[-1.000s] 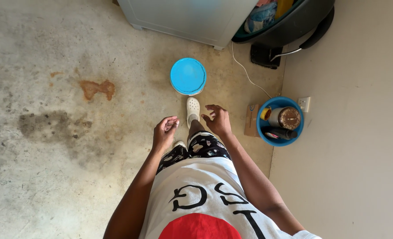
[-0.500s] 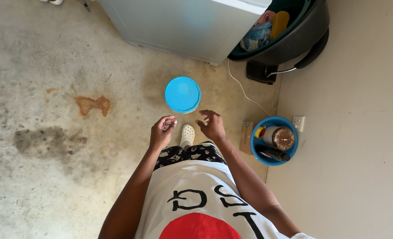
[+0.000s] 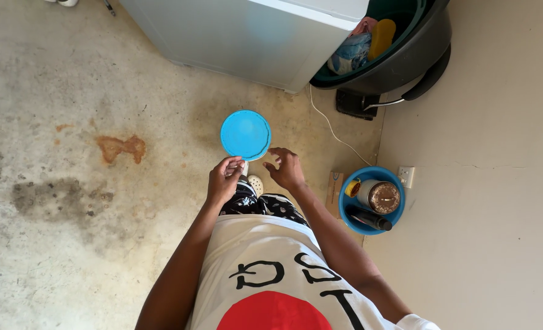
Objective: The person interacts with a basin and washing machine, cleans a dirty lid, pours liquid into a cup, and attaches a handle to a bucket lid.
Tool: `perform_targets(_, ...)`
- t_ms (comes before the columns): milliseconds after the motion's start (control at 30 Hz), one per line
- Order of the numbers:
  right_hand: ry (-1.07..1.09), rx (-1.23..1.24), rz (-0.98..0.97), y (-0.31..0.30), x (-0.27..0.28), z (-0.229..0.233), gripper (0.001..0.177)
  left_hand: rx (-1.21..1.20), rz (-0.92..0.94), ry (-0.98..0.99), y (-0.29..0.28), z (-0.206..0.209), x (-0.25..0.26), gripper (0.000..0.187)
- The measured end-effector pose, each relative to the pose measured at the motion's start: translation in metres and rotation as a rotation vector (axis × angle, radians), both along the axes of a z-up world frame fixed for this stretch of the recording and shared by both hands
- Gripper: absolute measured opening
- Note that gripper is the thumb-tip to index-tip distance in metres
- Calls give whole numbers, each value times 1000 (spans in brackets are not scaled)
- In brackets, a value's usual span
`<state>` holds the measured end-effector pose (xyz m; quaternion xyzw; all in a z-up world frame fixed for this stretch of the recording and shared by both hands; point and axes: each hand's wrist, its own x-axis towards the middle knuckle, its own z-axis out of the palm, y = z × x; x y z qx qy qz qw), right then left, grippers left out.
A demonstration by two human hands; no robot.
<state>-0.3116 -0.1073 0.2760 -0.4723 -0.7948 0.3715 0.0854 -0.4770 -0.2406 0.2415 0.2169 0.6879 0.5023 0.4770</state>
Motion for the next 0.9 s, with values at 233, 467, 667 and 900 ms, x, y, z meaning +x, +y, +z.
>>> perform_targets(233,-2,13,4,9,-7,-4,51,72,-27,14,25,-7,1,33)
perform_targets(467,-5,23,-3,17,-8,-1,50,21,-105,67,42,4,1,33)
perform_targets(667,21,23,-6,21,-14,-2,51,36,-113,63,45,7,-1,32)
perform_targets(900,12,36,18,22,-22,-5,51,53,-106,41,43,0,-11,32)
